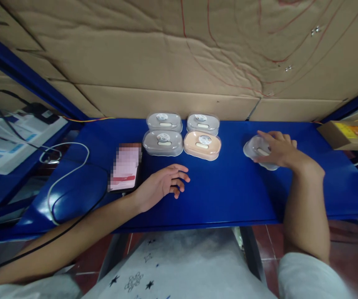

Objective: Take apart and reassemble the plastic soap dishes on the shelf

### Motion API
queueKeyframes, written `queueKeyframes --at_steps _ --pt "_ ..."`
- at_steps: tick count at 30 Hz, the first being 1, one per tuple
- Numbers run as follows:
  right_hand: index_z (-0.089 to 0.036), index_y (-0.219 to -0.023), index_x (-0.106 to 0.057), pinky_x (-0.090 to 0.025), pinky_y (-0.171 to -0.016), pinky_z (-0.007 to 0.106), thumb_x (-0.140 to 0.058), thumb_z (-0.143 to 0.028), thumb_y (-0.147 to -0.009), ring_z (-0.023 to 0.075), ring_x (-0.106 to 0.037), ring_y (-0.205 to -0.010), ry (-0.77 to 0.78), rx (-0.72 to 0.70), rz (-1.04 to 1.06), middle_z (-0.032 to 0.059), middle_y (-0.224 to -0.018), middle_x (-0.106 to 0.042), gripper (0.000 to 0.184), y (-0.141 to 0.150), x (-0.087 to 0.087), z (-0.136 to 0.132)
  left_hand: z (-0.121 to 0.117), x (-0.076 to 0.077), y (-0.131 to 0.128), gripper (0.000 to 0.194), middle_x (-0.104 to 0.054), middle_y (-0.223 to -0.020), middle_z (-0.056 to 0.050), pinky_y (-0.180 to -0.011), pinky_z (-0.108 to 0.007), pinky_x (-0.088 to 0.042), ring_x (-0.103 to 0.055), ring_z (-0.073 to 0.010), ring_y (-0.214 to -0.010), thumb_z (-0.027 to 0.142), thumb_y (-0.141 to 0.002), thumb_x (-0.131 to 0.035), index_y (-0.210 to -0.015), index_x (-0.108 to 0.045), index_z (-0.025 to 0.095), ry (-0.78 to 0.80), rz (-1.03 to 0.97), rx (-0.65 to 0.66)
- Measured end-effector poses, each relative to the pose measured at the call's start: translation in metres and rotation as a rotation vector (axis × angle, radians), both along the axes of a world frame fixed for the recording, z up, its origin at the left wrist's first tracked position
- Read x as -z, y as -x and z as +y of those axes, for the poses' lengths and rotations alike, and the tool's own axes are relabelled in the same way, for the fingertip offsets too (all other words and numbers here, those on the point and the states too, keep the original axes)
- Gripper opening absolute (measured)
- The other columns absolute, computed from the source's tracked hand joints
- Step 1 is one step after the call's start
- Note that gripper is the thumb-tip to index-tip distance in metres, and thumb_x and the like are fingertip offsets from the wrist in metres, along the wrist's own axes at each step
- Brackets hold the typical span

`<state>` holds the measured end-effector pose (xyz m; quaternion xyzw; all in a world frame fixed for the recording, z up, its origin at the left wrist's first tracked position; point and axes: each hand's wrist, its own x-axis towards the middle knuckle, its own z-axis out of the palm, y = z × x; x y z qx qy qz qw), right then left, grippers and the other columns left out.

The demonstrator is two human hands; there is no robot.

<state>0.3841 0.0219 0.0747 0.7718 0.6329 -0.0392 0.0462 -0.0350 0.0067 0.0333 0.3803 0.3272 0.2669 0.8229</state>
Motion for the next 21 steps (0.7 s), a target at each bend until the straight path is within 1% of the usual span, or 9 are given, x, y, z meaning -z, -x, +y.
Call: queueKeyframes --at_steps 2,4,7,9,11,14,16,18,21 --pt "-0.031 -0.164 -0.041 -0.038 -0.105 0.057 -0.082 -0.053 -0.081 0.0482 -0.043 -0.143 0.044 -0.047 0.012 0.0212 -0.161 -0.044 0.095 0.009 0.0 -0.008 0.0 0.002 0.0 0.031 -0.072 -0.101 -0.009 -0.06 -0.028 -0.054 -0.067 -0.0172 -0.075 0.04 -0.093 -0.066 -0.114 -0.067 0.017 0.004 0.01 0.028" --pt "-0.034 -0.164 -0.039 -0.042 -0.105 0.056 -0.083 -0.051 -0.079 0.0443 -0.05 -0.138 0.08 -0.091 0.036 0.0188 -0.16 -0.043 0.098 0.017 0.002 -0.015 0.0 0.003 0.0 0.03 -0.073 -0.101 -0.009 -0.062 -0.028 -0.055 -0.069 -0.0178 -0.077 0.038 -0.093 -0.067 -0.114 -0.068 0.017 0.016 0.017 0.063" --pt "-0.037 -0.164 -0.034 -0.049 -0.105 0.053 -0.079 -0.054 -0.083 0.0373 -0.062 -0.126 0.117 -0.198 0.121 0.0156 -0.159 -0.042 0.095 0.034 0.001 -0.026 -0.001 0.007 -0.002 0.032 -0.075 -0.106 -0.012 -0.068 -0.033 -0.06 -0.073 -0.0212 -0.082 0.04 -0.095 -0.068 -0.118 -0.068 0.017 0.058 0.0 0.114" --pt "-0.037 -0.163 -0.034 -0.051 -0.107 0.053 -0.077 -0.058 -0.085 0.036 -0.065 -0.125 0.106 -0.336 0.233 0.0131 -0.156 -0.046 0.091 0.052 -0.004 -0.034 -0.003 0.01 -0.003 0.037 -0.077 -0.111 -0.016 -0.077 -0.04 -0.062 -0.076 -0.0248 -0.087 0.043 -0.097 -0.067 -0.122 -0.067 0.017 0.107 -0.018 0.163" --pt "-0.035 -0.161 -0.036 -0.054 -0.107 0.054 -0.078 -0.059 -0.085 0.0363 -0.065 -0.127 0.048 -0.496 0.363 0.0118 -0.153 -0.051 0.09 0.076 -0.008 -0.041 -0.006 0.011 -0.004 0.044 -0.077 -0.116 -0.02 -0.086 -0.047 -0.062 -0.077 -0.0285 -0.094 0.05 -0.099 -0.065 -0.125 -0.067 0.015 0.17 -0.011 0.229" --pt "-0.032 -0.159 -0.037 -0.056 -0.109 0.054 -0.083 -0.053 -0.085 0.0377 -0.06 -0.137 -0.097 -0.732 0.508 0.0132 -0.154 -0.053 0.09 0.118 -0.009 -0.05 -0.014 0.011 -0.005 0.062 -0.077 -0.122 -0.024 -0.094 -0.052 -0.06 -0.076 -0.0328 -0.106 0.066 -0.103 -0.052 -0.13 -0.068 0.012 0.262 -0.011 0.294" --pt "-0.03 -0.16 -0.037 -0.053 -0.114 0.056 -0.082 -0.051 -0.087 0.038 -0.052 -0.146 -0.206 -0.859 0.543 0.016 -0.157 -0.051 0.088 0.141 -0.004 -0.055 -0.018 0.009 -0.006 0.075 -0.075 -0.13 -0.025 -0.096 -0.055 -0.059 -0.074 -0.0351 -0.114 0.074 -0.105 -0.037 -0.136 -0.067 0.013 0.313 -0.081 0.291" --pt "-0.028 -0.16 -0.038 -0.052 -0.115 0.057 -0.081 -0.051 -0.09 0.0377 -0.05 -0.149 -0.281 -0.934 0.519 0.0187 -0.16 -0.049 0.085 0.156 0.004 -0.057 -0.021 0.006 -0.007 0.08 -0.073 -0.137 -0.022 -0.099 -0.057 -0.058 -0.072 -0.036 -0.119 0.077 -0.105 -0.027 -0.146 -0.062 0.018 0.331 -0.17 0.232" --pt "-0.026 -0.16 -0.042 -0.052 -0.113 0.058 -0.076 -0.053 -0.094 0.0374 -0.053 -0.147 -0.32 -0.986 0.473 0.0203 -0.16 -0.051 0.079 0.165 0.014 -0.058 -0.022 0.002 -0.008 0.075 -0.073 -0.14 -0.018 -0.103 -0.056 -0.057 -0.072 -0.0353 -0.123 0.076 -0.106 -0.031 -0.151 -0.059 0.023 0.295 -0.209 0.114"
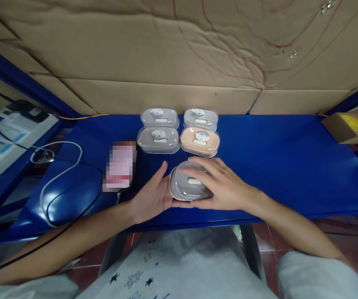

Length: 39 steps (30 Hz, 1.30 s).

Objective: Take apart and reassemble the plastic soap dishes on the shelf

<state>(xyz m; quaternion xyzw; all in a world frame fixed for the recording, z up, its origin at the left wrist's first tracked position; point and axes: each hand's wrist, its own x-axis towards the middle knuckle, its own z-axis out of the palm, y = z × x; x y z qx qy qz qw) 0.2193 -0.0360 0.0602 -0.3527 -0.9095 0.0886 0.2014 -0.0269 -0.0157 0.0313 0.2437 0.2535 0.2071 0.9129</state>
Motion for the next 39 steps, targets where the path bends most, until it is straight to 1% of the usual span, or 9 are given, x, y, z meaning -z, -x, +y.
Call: queueKeyframes --at_steps 7,10,13,19,26,30,34,36,39 --pt "-0.033 -0.167 -0.035 -0.047 -0.121 0.059 -0.075 -0.058 -0.094 0.0362 -0.049 -0.152 0.188 0.034 0.215 0.013 -0.164 -0.05 0.087 -0.016 0.0 0.014 0.004 -0.002 -0.002 0.057 -0.074 -0.137 -0.017 -0.09 -0.046 -0.064 -0.071 -0.0325 -0.121 0.062 -0.108 -0.048 -0.138 -0.07 0.019 0.007 0.132 -0.106" --pt "-0.036 -0.166 -0.037 -0.043 -0.125 0.059 -0.074 -0.052 -0.096 0.0346 -0.048 -0.153 0.201 0.071 0.252 0.0102 -0.165 -0.05 0.081 -0.029 -0.007 0.022 0.004 0.002 0.0 0.043 -0.08 -0.112 -0.01 -0.078 -0.034 -0.062 -0.074 -0.0246 -0.099 0.056 -0.104 -0.061 -0.119 -0.077 0.019 0.033 0.181 -0.142" --pt "-0.036 -0.165 -0.038 -0.044 -0.125 0.058 -0.076 -0.05 -0.096 0.0337 -0.05 -0.152 0.192 0.096 0.211 0.0099 -0.164 -0.052 0.08 -0.036 -0.012 0.024 -0.002 0.007 0.004 0.034 -0.076 -0.084 -0.003 -0.066 -0.024 -0.053 -0.068 -0.0165 -0.074 0.052 -0.097 -0.071 -0.094 -0.078 0.019 0.074 0.283 -0.067" --pt "-0.03 -0.164 -0.042 -0.05 -0.115 0.058 -0.073 -0.057 -0.096 0.0357 -0.052 -0.15 0.056 0.066 -0.015 0.0146 -0.164 -0.052 0.08 -0.02 0.007 0.016 -0.014 0.006 0.007 0.029 -0.077 -0.079 -0.007 -0.063 -0.028 -0.048 -0.066 -0.0197 -0.068 0.045 -0.093 -0.074 -0.084 -0.081 0.018 0.047 0.336 0.178" --pt "-0.023 -0.162 -0.047 -0.046 -0.116 0.065 -0.069 -0.06 -0.097 0.0422 -0.048 -0.151 -0.045 0.097 -0.187 0.0197 -0.164 -0.051 0.078 0.0 0.041 0.02 -0.013 0.001 0.006 0.029 -0.076 -0.077 -0.008 -0.064 -0.03 -0.047 -0.065 -0.0207 -0.068 0.042 -0.095 -0.071 -0.082 -0.081 0.019 -0.029 0.304 0.153" --pt "-0.025 -0.164 -0.044 -0.041 -0.119 0.064 -0.057 -0.052 -0.107 0.0388 -0.048 -0.152 -0.065 0.143 -0.119 0.0167 -0.165 -0.052 0.065 -0.006 0.028 0.022 -0.008 -0.003 0.005 0.032 -0.074 -0.073 -0.005 -0.062 -0.027 -0.048 -0.064 -0.019 -0.066 0.046 -0.093 -0.073 -0.08 -0.078 0.017 -0.006 0.271 -0.009" --pt "-0.035 -0.164 -0.042 -0.048 -0.114 0.056 -0.036 -0.046 -0.114 0.0312 -0.062 -0.14 -0.049 0.189 0.209 0.0072 -0.154 -0.065 0.052 -0.017 0.005 0.014 0.0 -0.009 0.004 0.036 -0.077 -0.08 -0.002 -0.067 -0.025 -0.054 -0.069 -0.0182 -0.074 0.051 -0.097 -0.07 -0.09 -0.079 0.017 -0.028 0.223 -0.217" --pt "-0.034 -0.167 -0.037 -0.051 -0.111 0.054 -0.034 -0.064 -0.11 0.0324 -0.064 -0.138 -0.02 0.13 0.286 0.0087 -0.154 -0.064 0.065 -0.017 -0.003 0.007 0.003 -0.01 0.003 0.038 -0.08 -0.093 -0.005 -0.073 -0.028 -0.058 -0.073 -0.0208 -0.084 0.052 -0.102 -0.065 -0.107 -0.079 0.017 -0.062 0.168 -0.254" --pt "-0.031 -0.172 -0.022 -0.047 -0.117 0.059 -0.055 -0.082 -0.093 0.0391 -0.054 -0.148 -0.03 0.018 0.123 0.0141 -0.166 -0.05 0.1 -0.009 -0.004 0.0 0.005 -0.011 0.001 0.047 -0.081 -0.109 -0.009 -0.077 -0.034 -0.063 -0.076 -0.0255 -0.098 0.054 -0.109 -0.051 -0.126 -0.075 0.018 -0.105 0.09 -0.217"
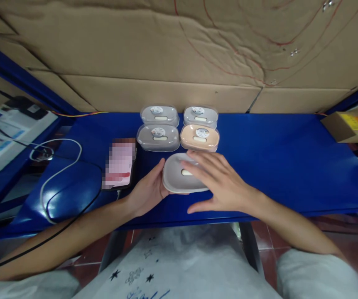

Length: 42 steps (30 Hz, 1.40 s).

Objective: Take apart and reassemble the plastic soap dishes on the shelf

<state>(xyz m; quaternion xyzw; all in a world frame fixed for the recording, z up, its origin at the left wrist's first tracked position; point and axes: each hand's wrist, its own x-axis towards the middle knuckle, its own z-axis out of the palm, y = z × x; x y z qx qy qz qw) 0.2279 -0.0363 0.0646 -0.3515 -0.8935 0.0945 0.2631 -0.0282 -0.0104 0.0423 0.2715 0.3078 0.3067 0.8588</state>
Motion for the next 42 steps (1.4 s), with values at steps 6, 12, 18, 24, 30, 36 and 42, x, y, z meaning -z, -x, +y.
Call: queueKeyframes --at_steps 6,12,18,24,30,36,42 --pt "-0.034 -0.172 -0.021 -0.039 -0.122 0.066 -0.07 -0.061 -0.096 0.0417 -0.039 -0.158 -0.039 0.095 -0.057 0.0176 -0.172 -0.039 0.094 0.014 0.014 0.001 -0.002 0.001 -0.003 0.052 -0.08 -0.124 -0.011 -0.084 -0.038 -0.066 -0.076 -0.0295 -0.114 0.057 -0.11 -0.046 -0.139 -0.07 0.021 -0.034 0.017 -0.039" --pt "-0.034 -0.169 -0.03 -0.039 -0.125 0.063 -0.061 -0.057 -0.102 0.0373 -0.039 -0.158 0.049 0.031 0.108 0.014 -0.173 -0.038 0.077 0.015 0.02 -0.001 -0.01 0.0 -0.003 0.063 -0.079 -0.128 -0.013 -0.089 -0.04 -0.066 -0.075 -0.0321 -0.118 0.066 -0.107 -0.046 -0.14 -0.07 0.018 -0.07 0.053 -0.084" --pt "-0.034 -0.162 -0.044 -0.039 -0.126 0.061 -0.045 -0.061 -0.108 0.0361 -0.04 -0.159 0.154 0.162 0.235 0.0117 -0.17 -0.043 0.061 0.003 0.009 0.002 -0.002 -0.003 -0.001 0.058 -0.074 -0.138 -0.015 -0.079 -0.043 -0.07 -0.073 -0.0348 -0.12 0.058 -0.111 -0.041 -0.143 -0.066 0.018 -0.054 0.026 -0.064" --pt "-0.039 -0.163 -0.042 -0.045 -0.119 0.065 -0.062 -0.078 -0.092 0.0413 -0.051 -0.149 -0.064 -0.028 0.128 0.0084 -0.166 -0.05 0.084 -0.013 -0.013 -0.004 0.027 -0.017 0.012 0.047 -0.076 -0.136 -0.008 -0.075 -0.036 -0.07 -0.074 -0.03 -0.121 0.05 -0.114 -0.037 -0.134 -0.07 0.023 -0.192 0.016 -0.407" --pt "-0.02 -0.148 -0.059 -0.047 -0.115 0.058 -0.067 -0.062 -0.097 0.0363 -0.05 -0.147 -0.044 -0.238 -0.197 0.0167 -0.16 -0.056 0.067 0.02 0.022 -0.017 0.037 -0.015 0.014 0.046 -0.076 -0.137 -0.009 -0.08 -0.038 -0.07 -0.069 -0.0317 -0.13 0.048 -0.113 -0.038 -0.127 -0.072 0.022 -0.24 0.077 -0.517" --pt "-0.019 -0.152 -0.056 -0.04 -0.12 0.06 -0.066 -0.055 -0.101 0.0371 -0.04 -0.152 0.001 -0.095 -0.206 0.0196 -0.165 -0.047 0.063 0.033 0.034 -0.024 0.032 -0.015 0.01 0.044 -0.079 -0.128 -0.008 -0.079 -0.036 -0.07 -0.075 -0.0276 -0.117 0.045 -0.113 -0.039 -0.125 -0.074 0.021 -0.146 0.013 -0.498" --pt "-0.017 -0.154 -0.054 -0.043 -0.118 0.059 -0.063 -0.058 -0.102 0.0392 -0.043 -0.15 0.035 -0.074 -0.232 0.022 -0.166 -0.045 0.067 0.037 0.031 -0.039 0.03 -0.019 0.009 0.042 -0.079 -0.126 -0.007 -0.083 -0.044 -0.071 -0.074 -0.0294 -0.118 0.043 -0.114 -0.04 -0.124 -0.074 0.02 -0.059 -0.029 -0.476"
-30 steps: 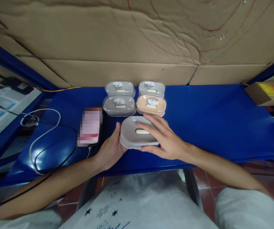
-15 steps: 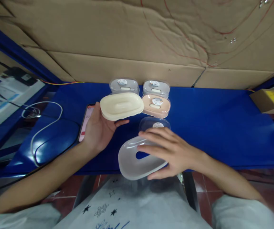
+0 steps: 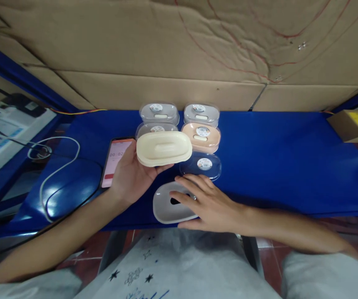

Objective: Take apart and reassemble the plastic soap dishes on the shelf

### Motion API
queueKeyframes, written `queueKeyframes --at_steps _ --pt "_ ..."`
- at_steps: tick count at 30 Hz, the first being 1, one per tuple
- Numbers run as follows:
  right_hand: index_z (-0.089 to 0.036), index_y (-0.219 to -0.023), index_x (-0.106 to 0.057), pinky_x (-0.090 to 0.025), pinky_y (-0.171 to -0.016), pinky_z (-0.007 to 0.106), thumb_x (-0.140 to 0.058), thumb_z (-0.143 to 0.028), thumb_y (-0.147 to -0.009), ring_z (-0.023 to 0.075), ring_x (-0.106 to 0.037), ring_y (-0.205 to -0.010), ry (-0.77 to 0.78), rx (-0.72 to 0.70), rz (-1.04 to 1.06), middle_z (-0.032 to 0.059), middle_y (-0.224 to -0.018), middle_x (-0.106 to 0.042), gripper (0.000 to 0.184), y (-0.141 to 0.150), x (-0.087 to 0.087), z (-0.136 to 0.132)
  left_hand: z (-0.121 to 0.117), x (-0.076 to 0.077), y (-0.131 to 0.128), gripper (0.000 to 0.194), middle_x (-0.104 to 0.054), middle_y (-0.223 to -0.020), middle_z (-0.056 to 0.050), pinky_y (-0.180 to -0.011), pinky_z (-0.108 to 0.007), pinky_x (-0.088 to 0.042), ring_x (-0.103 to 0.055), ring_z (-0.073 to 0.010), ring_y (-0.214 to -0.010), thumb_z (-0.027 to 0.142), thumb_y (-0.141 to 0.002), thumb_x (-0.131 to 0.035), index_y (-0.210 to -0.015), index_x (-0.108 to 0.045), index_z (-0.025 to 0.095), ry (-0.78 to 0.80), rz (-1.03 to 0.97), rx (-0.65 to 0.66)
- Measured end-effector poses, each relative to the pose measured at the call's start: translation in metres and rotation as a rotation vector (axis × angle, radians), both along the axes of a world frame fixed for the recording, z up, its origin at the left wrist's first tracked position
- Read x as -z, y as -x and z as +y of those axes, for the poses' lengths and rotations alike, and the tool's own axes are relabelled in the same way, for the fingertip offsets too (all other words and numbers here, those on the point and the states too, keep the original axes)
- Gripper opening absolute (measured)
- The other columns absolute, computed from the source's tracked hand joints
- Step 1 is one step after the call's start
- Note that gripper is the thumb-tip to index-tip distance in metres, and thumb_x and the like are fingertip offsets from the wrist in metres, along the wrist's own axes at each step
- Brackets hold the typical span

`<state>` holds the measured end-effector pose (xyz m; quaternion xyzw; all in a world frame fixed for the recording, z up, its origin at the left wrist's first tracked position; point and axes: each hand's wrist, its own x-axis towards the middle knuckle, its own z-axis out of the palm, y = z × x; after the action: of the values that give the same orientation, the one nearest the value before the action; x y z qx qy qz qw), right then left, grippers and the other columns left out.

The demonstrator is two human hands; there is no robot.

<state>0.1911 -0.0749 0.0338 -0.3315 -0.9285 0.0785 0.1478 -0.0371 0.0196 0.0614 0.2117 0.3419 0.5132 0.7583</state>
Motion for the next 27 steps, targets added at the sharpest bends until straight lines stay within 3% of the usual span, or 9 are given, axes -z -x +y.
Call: queueKeyframes --at_steps 4,7,13,20,24,27 --pt "-0.017 -0.156 -0.051 -0.042 -0.119 0.06 -0.063 -0.069 -0.098 0.0402 -0.043 -0.15 0.0 -0.036 0.002 0.0228 -0.166 -0.046 0.079 0.002 0.005 -0.002 0.0 0.001 0.0 0.042 -0.079 -0.126 -0.007 -0.085 -0.042 -0.07 -0.074 -0.0287 -0.118 0.043 -0.114 -0.04 -0.129 -0.072 0.02 0.025 0.013 0.014" --pt "-0.017 -0.156 -0.05 -0.042 -0.119 0.057 -0.062 -0.074 -0.096 0.0376 -0.046 -0.148 -0.04 -0.02 0.124 0.022 -0.162 -0.05 0.083 -0.003 0.005 0.009 0.0 0.003 0.0 0.042 -0.081 -0.123 -0.007 -0.083 -0.037 -0.069 -0.076 -0.0264 -0.113 0.043 -0.114 -0.04 -0.128 -0.072 0.02 0.019 0.014 0.016" --pt "-0.031 -0.156 -0.047 -0.046 -0.116 0.055 -0.08 -0.048 -0.093 0.0355 -0.052 -0.142 -0.329 0.213 0.339 0.0135 -0.15 -0.054 0.073 -0.025 -0.003 0.038 -0.005 0.007 0.0 0.041 -0.081 -0.117 -0.011 -0.079 -0.036 -0.068 -0.082 -0.0267 -0.094 0.042 -0.113 -0.043 -0.126 -0.071 0.016 -0.055 -0.002 0.253" --pt "-0.029 -0.151 -0.05 -0.049 -0.109 0.053 -0.073 -0.03 -0.099 0.0338 -0.057 -0.137 -0.336 0.244 0.244 0.0136 -0.146 -0.057 0.058 -0.029 0.001 0.05 -0.005 0.022 -0.003 0.023 -0.08 -0.112 -0.007 -0.081 -0.04 -0.068 -0.078 -0.0243 -0.092 0.037 -0.107 -0.056 -0.115 -0.071 0.021 -0.061 0.073 0.276" --pt "-0.024 -0.148 -0.055 -0.045 -0.108 0.052 -0.068 -0.031 -0.103 0.0343 -0.057 -0.136 -0.307 0.232 0.103 0.0158 -0.149 -0.061 0.047 -0.031 0.001 0.056 -0.005 0.03 -0.004 0.036 -0.073 -0.138 -0.011 -0.087 -0.038 -0.064 -0.074 -0.0284 -0.113 0.043 -0.104 -0.059 -0.129 -0.071 0.02 -0.182 0.338 0.293" --pt "-0.022 -0.142 -0.061 -0.041 -0.107 0.051 -0.065 -0.031 -0.105 0.0321 -0.062 -0.131 -0.309 0.19 0.053 0.0151 -0.145 -0.067 0.038 -0.035 -0.001 0.058 -0.007 0.035 -0.003 0.051 -0.053 -0.165 -0.009 -0.109 -0.044 -0.054 -0.056 -0.0325 -0.144 0.049 -0.105 -0.057 -0.15 -0.06 0.026 -0.319 0.573 0.27"
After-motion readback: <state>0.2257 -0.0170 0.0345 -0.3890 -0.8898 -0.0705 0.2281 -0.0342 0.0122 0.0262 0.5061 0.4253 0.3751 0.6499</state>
